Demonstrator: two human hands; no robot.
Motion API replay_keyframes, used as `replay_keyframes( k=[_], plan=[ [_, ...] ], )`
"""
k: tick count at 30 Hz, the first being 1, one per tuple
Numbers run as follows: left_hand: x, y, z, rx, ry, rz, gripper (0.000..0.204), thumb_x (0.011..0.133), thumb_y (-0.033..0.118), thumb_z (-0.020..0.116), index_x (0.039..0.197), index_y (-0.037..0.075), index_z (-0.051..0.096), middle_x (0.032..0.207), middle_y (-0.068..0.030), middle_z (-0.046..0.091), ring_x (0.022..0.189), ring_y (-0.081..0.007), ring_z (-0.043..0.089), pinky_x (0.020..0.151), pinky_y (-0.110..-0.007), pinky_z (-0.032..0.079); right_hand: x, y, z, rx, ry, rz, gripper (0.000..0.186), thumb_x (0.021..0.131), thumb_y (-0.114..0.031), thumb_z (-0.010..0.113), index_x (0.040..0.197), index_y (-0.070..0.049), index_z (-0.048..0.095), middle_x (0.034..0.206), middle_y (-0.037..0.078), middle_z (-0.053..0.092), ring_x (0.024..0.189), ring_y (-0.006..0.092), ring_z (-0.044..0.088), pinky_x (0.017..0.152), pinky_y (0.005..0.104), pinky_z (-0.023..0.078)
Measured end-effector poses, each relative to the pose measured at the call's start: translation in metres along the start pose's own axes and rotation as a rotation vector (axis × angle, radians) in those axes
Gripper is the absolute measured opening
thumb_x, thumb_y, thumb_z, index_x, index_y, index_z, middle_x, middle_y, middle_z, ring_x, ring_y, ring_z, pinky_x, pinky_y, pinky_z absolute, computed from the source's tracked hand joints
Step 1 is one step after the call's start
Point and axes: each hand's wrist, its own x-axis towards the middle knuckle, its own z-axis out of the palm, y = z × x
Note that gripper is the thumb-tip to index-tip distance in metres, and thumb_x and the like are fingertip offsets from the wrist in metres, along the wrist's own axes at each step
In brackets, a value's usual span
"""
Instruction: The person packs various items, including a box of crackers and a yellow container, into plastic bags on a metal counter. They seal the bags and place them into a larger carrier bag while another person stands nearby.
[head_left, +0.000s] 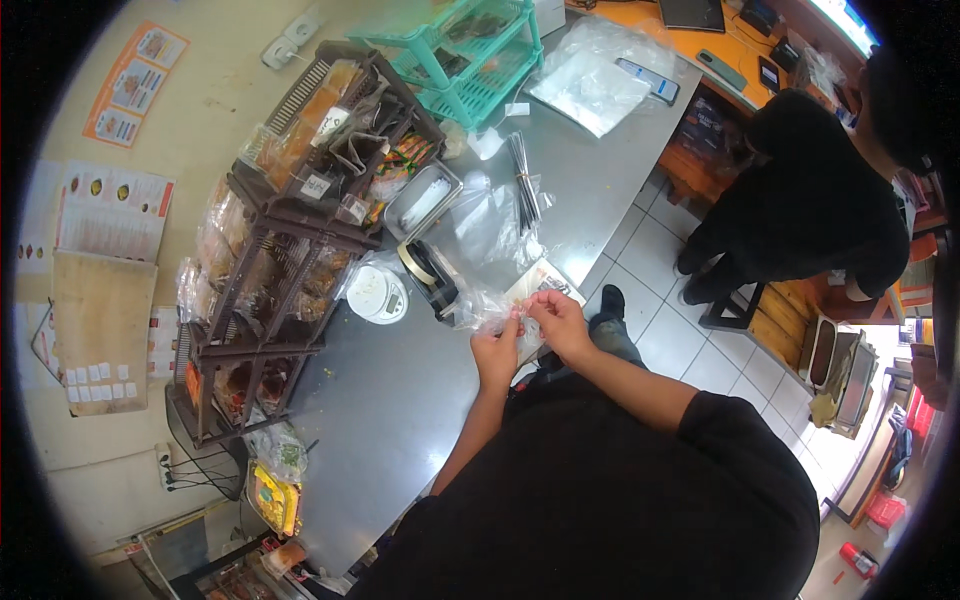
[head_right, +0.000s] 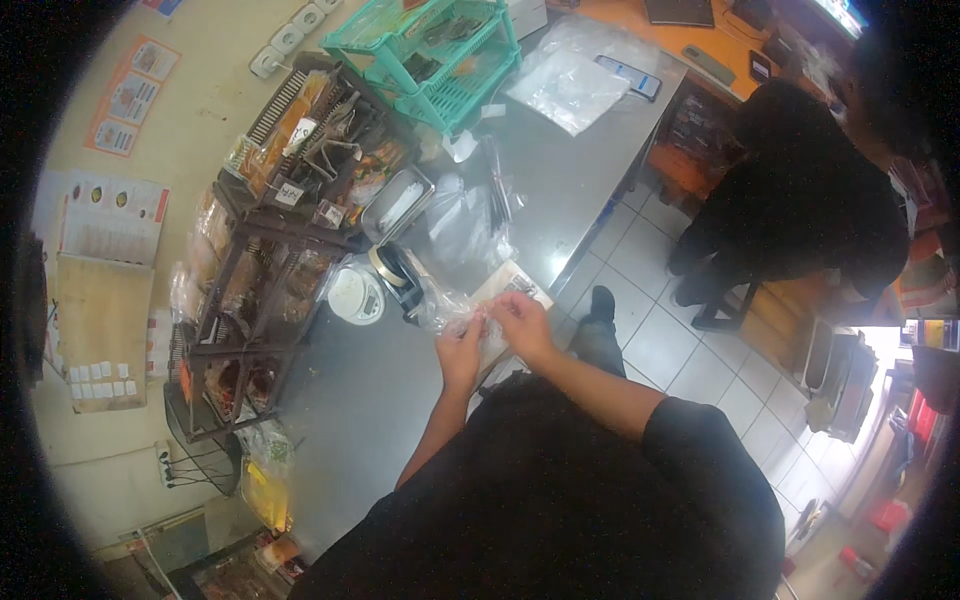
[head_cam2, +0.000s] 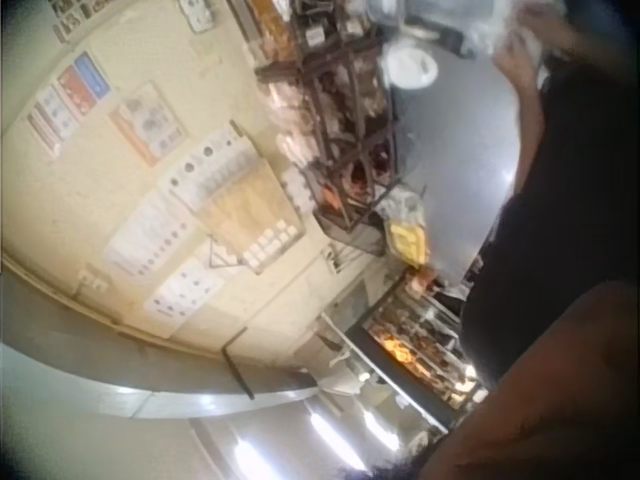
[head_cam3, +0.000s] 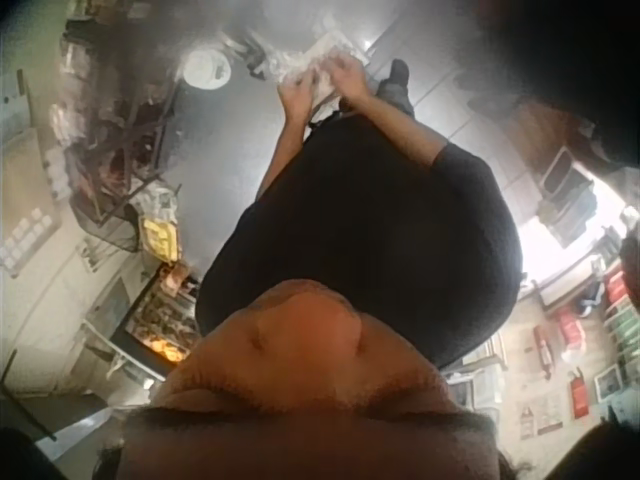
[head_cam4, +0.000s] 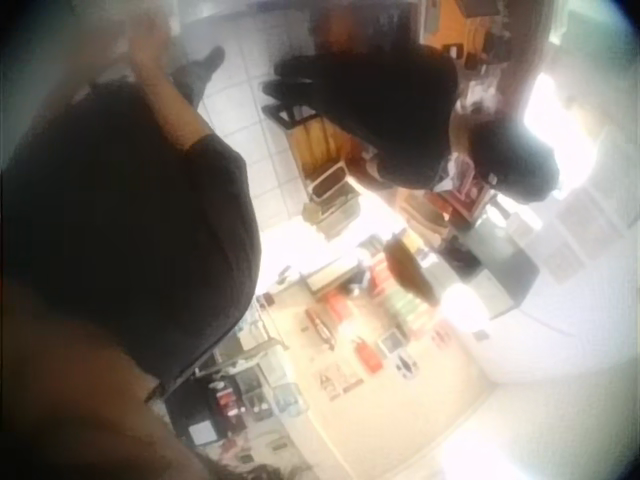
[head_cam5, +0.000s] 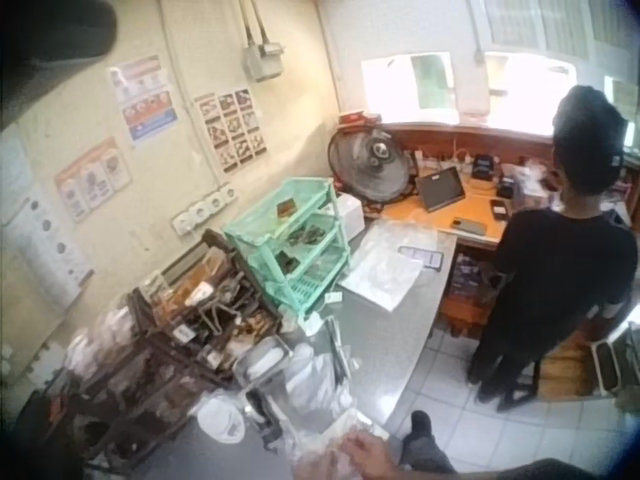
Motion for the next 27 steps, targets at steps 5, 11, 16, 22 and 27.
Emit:
replay_keyframes(
  k=[5, 11, 16, 22, 27],
  plan=[
    [0.002, -0.012, -0.003, -0.051, -0.048, 0.000, 0.018, 0.087, 0.013, 0.062, 0.089, -0.005, 0.067, 0.079, -0.0079, 0.068, 0.071, -0.0109, 0.061, 0.063, -0.026, 0.047, 0.011, 0.008, -0.012, -0.241, -0.087, -0.205, 0.014, 0.088, -0.013, 0.056, 0.090, -0.001, 0.062, 0.077, 0.006, 0.063, 0.071, 0.0111, 0.056, 0.063, 0.0279, 0.045],
    [0.001, -0.015, -0.004, -0.130, -0.098, 0.026, 0.021, 0.089, 0.013, 0.060, 0.097, -0.005, 0.064, 0.086, -0.0087, 0.068, 0.077, -0.0121, 0.062, 0.070, -0.027, 0.048, 0.022, -0.028, -0.026, -0.714, -0.405, -0.385, 0.017, 0.086, -0.015, 0.058, 0.079, 0.000, 0.061, 0.062, 0.010, 0.056, 0.057, 0.0147, 0.050, 0.055, 0.0301, 0.041],
    [0.002, -0.011, -0.004, -0.063, -0.099, 0.007, 0.021, 0.089, 0.015, 0.060, 0.098, -0.004, 0.063, 0.090, -0.0097, 0.068, 0.080, -0.0126, 0.063, 0.073, -0.027, 0.049, 0.026, -0.042, -0.027, -0.845, -0.535, -0.356, 0.016, 0.084, -0.014, 0.058, 0.077, 0.001, 0.061, 0.063, 0.011, 0.057, 0.058, 0.0166, 0.053, 0.057, 0.0314, 0.043],
    [0.005, -0.034, -0.002, -0.130, -0.116, 0.047, 0.020, 0.089, 0.014, 0.061, 0.098, -0.004, 0.064, 0.090, -0.0088, 0.068, 0.083, -0.0121, 0.063, 0.075, -0.025, 0.049, 0.029, -0.032, -0.027, -0.791, -0.489, -0.334, 0.018, 0.085, -0.015, 0.059, 0.076, 0.001, 0.061, 0.063, 0.008, 0.058, 0.058, 0.0142, 0.054, 0.056, 0.0313, 0.043],
    [-0.001, -0.016, -0.009, -0.035, -0.154, 0.137, 0.017, 0.088, 0.012, 0.061, 0.098, -0.001, 0.065, 0.091, -0.0059, 0.067, 0.081, -0.0113, 0.061, 0.073, -0.026, 0.048, 0.025, -0.023, -0.018, -0.667, -0.276, -0.284, 0.019, 0.085, -0.015, 0.063, 0.076, 0.001, 0.061, 0.062, 0.003, 0.058, 0.051, 0.0085, 0.049, 0.048, 0.0257, 0.040]
  ],
)
